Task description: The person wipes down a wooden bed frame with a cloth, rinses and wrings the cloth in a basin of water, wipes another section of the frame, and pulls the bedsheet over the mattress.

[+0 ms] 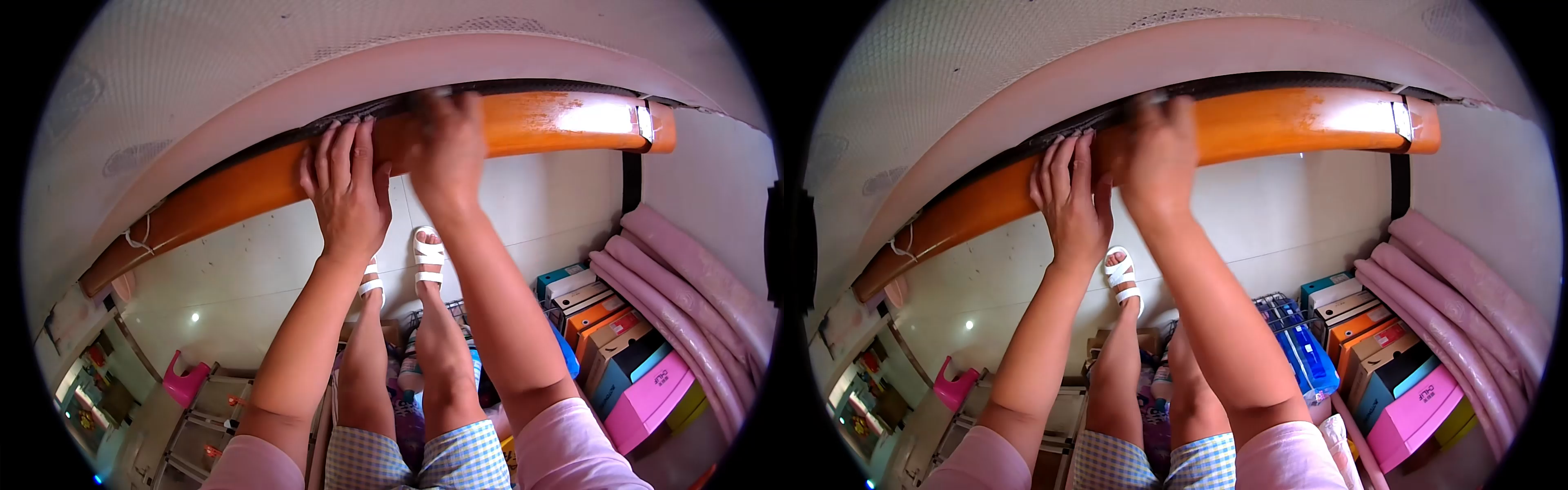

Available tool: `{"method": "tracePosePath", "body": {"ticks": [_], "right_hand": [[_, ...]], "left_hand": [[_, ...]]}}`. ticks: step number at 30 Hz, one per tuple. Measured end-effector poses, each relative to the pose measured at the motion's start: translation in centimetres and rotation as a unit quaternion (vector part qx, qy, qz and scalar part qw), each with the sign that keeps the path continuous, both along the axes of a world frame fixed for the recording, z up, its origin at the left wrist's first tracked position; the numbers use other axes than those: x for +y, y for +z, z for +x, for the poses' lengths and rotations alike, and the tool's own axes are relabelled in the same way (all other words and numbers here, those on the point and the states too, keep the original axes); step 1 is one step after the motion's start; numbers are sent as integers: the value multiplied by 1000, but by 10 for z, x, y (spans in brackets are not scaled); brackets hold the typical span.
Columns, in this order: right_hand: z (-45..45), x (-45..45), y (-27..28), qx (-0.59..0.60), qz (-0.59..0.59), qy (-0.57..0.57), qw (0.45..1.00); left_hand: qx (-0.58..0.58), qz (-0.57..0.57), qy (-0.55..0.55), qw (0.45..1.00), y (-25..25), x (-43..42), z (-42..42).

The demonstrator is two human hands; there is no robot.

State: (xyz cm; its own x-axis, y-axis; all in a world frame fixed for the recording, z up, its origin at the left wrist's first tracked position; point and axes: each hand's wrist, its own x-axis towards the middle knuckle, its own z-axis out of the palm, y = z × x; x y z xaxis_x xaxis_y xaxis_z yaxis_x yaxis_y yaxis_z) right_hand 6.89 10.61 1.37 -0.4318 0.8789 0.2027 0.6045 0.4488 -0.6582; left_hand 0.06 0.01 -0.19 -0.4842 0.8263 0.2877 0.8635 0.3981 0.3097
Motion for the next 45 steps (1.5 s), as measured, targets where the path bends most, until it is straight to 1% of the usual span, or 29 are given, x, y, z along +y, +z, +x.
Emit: {"method": "tracePosePath", "body": {"ticks": [1,3,5,6,7,9,10,11,12,13,14,15,17,18,22,25,27,28,29,31,33,34,35,37,38,39,42,43,45], "right_hand": [[0,-4,10,32,-82,108,990],[3,-10,17,107,-185,69,974],[2,-1,7,114,-53,-86,988],[-1,3,7,105,-34,-109,988],[-3,0,7,106,-35,-108,988],[-11,-12,7,46,-34,107,993],[-12,-16,15,93,-139,128,978],[-13,-12,15,94,-138,130,977],[-11,-4,13,95,-64,27,993],[-11,2,12,95,10,-78,992],[-12,1,4,19,31,-46,998],[-12,-4,2,19,28,-45,998],[-13,-11,0,27,7,26,999],[-12,-11,1,33,-7,34,999],[-15,-13,0,28,2,29,999],[-20,-17,-1,39,-6,0,999],[-28,-23,-2,37,8,-27,999],[-33,-30,0,35,1,45,998],[-33,-37,5,84,6,167,982],[-31,-43,8,117,-84,165,976],[-30,-31,2,136,-16,-24,990],[-28,-26,5,108,-10,-74,991],[-30,-28,1,107,-10,-74,991],[-44,-37,0,4,49,5,999],[-43,-46,3,49,32,130,990],[-47,-54,12,79,-97,151,981],[-42,-40,12,87,-5,-52,995],[-45,-36,13,107,-40,-92,989],[-55,-52,2,43,48,17,998]], "left_hand": [[0,1,1,1000,-1,0,0],[0,10,9,1000,-3,0,0],[-2,5,3,1000,-2,1,-1],[-6,-3,-4,1000,-2,0,0],[-5,-3,-2,1000,-2,-1,0],[-6,12,2,1000,-5,-3,-1],[-4,10,5,1000,-8,-3,-1],[-3,11,6,1000,-7,-3,-1],[-15,15,5,1000,-3,-2,0],[-26,18,4,999,-1,-1,0],[-25,26,3,999,-1,-1,0],[-24,23,5,999,-1,-3,-2],[-44,34,-19,998,1,-7,-7],[-33,29,-21,999,3,-13,-12],[-10,49,54,997,6,-34,-27],[16,9,64,998,2,-38,-38],[13,16,61,998,0,-41,-39],[16,10,62,998,1,-41,-39],[19,3,64,998,2,-41,-40],[19,4,63,998,1,-44,-41],[21,6,64,998,0,-45,-43],[19,8,65,998,0,-45,-42],[17,10,66,998,0,-45,-41],[18,15,68,997,-1,-45,-41],[17,22,67,997,-3,-45,-41],[16,27,67,997,-4,-46,-42],[11,6,59,998,1,-46,-41],[13,5,62,998,0,-47,-42],[6,22,60,998,-1,-46,-41]]}}
